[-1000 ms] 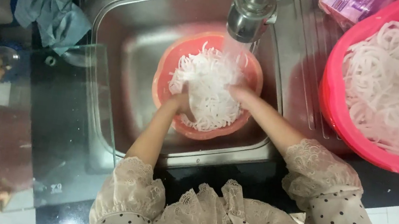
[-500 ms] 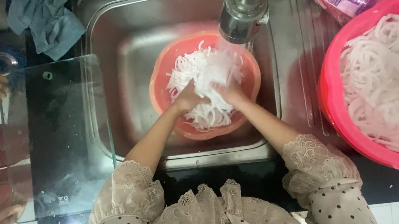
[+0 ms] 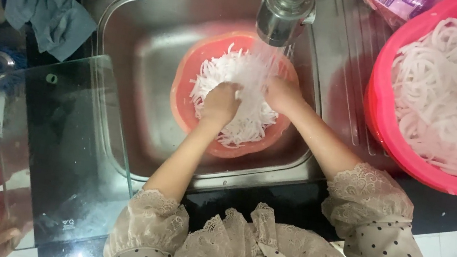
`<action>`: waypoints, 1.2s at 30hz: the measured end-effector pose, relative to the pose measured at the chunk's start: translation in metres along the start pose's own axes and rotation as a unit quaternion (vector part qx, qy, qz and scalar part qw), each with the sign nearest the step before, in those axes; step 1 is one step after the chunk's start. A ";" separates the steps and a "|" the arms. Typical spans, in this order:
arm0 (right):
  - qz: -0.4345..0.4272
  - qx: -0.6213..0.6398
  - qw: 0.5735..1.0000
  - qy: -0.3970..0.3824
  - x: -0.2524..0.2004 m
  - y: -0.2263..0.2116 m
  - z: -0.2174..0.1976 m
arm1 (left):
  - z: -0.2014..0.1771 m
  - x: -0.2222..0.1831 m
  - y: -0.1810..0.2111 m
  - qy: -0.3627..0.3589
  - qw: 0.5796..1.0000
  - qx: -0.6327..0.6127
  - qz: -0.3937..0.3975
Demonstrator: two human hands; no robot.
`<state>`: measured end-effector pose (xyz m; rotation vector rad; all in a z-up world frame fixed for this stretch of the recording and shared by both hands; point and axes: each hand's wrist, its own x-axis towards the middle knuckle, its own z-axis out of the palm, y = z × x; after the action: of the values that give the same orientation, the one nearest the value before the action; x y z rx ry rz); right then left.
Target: Washing shredded food in a bowl under a running faucet in a sink, while another person wipes a cutting board nearby.
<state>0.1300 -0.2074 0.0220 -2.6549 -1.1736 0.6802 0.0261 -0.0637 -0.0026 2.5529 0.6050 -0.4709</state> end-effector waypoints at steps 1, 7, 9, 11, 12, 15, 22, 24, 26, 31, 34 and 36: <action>0.027 0.044 0.998 0.033 -0.011 -0.018 -0.030 | -0.005 -0.002 0.006 0.054 0.995 -0.079 0.008; 0.055 0.087 0.984 0.143 0.024 0.019 0.004 | -0.018 -0.013 0.038 0.038 0.838 -0.539 0.070; 0.046 0.137 0.973 0.180 0.039 0.032 0.026 | -0.026 -0.019 0.044 -0.006 0.743 -0.666 0.061; 0.144 0.197 0.952 0.186 0.069 0.058 0.065 | -0.033 -0.022 0.046 -0.007 0.671 -0.740 0.035; 0.146 0.197 0.951 0.186 0.062 0.052 0.066 | -0.029 -0.014 0.041 -0.009 0.671 -0.740 0.036; 0.071 0.142 0.943 0.291 0.040 0.037 0.060 | -0.014 0.002 0.029 0.001 0.644 -0.764 0.015; 0.123 0.542 0.816 0.161 0.069 0.075 0.014 | -0.037 -0.004 0.022 -0.033 0.661 -0.750 0.014; 0.075 0.437 0.870 0.215 0.069 0.065 -0.009 | -0.032 0.003 0.003 -0.032 0.668 -0.743 0.004; 0.150 0.261 0.948 0.108 0.068 0.037 -0.041 | -0.015 0.031 -0.027 -0.054 0.870 -0.489 0.027; 0.050 -0.010 0.978 0.200 0.137 0.073 0.082 | -0.012 0.002 -0.027 -0.259 0.950 -0.171 -0.021; 0.223 0.020 0.972 0.070 0.157 0.097 0.130 | -0.008 -0.012 -0.012 -0.353 0.928 -0.111 -0.042; 0.265 -0.016 0.964 0.014 0.175 0.122 0.175 | 0.003 -0.017 -0.005 -0.382 0.919 -0.095 -0.021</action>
<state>0.2320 -0.1684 -0.2313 -3.0138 -0.4548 0.6924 0.0091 -0.0670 0.0000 1.9435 0.3775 -1.2663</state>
